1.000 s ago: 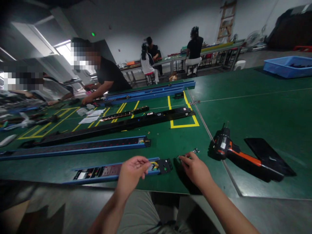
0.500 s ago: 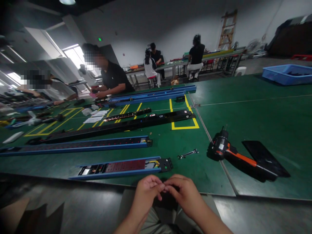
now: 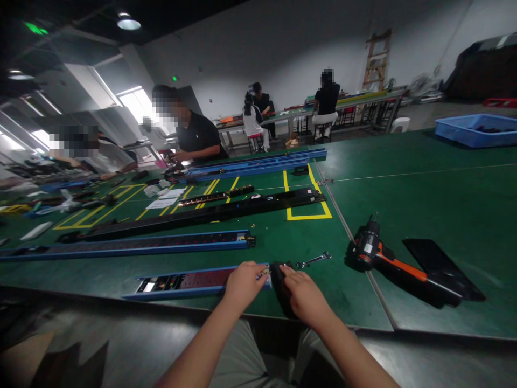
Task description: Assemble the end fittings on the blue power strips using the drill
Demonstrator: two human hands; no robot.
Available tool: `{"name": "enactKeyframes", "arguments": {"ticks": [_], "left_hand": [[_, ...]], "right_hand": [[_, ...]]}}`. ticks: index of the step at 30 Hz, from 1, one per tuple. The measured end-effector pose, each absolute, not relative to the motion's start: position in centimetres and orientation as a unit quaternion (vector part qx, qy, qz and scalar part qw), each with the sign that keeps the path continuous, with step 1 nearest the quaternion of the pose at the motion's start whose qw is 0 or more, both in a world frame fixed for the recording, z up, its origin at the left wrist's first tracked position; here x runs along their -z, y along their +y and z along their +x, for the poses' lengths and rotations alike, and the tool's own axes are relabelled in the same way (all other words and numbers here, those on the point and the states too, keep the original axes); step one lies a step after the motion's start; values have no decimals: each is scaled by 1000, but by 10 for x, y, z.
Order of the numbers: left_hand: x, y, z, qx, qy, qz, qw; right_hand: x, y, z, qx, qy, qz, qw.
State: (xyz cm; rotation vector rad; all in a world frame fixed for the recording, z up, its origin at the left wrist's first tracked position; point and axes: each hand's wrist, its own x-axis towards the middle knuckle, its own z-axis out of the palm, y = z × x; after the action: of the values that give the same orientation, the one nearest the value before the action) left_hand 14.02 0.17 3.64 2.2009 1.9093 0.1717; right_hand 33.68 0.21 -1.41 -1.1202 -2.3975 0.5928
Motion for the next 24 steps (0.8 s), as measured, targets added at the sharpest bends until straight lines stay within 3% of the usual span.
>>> {"name": "enactKeyframes", "arguments": {"ticks": [6, 12, 18, 24], "left_hand": [[-42, 21, 143, -21, 598, 788, 147], [-40, 23, 136, -64, 555, 812, 170], [-31, 14, 122, -139, 537, 810, 190], [-24, 9, 114, -194, 526, 804, 200]], "right_hand": [[15, 0, 347, -250, -815, -463, 242], [16, -2, 360, -300, -783, -460, 292], [2, -15, 356, -256, -701, -511, 426], [-3, -19, 298, -536, -576, -476, 393]]}}
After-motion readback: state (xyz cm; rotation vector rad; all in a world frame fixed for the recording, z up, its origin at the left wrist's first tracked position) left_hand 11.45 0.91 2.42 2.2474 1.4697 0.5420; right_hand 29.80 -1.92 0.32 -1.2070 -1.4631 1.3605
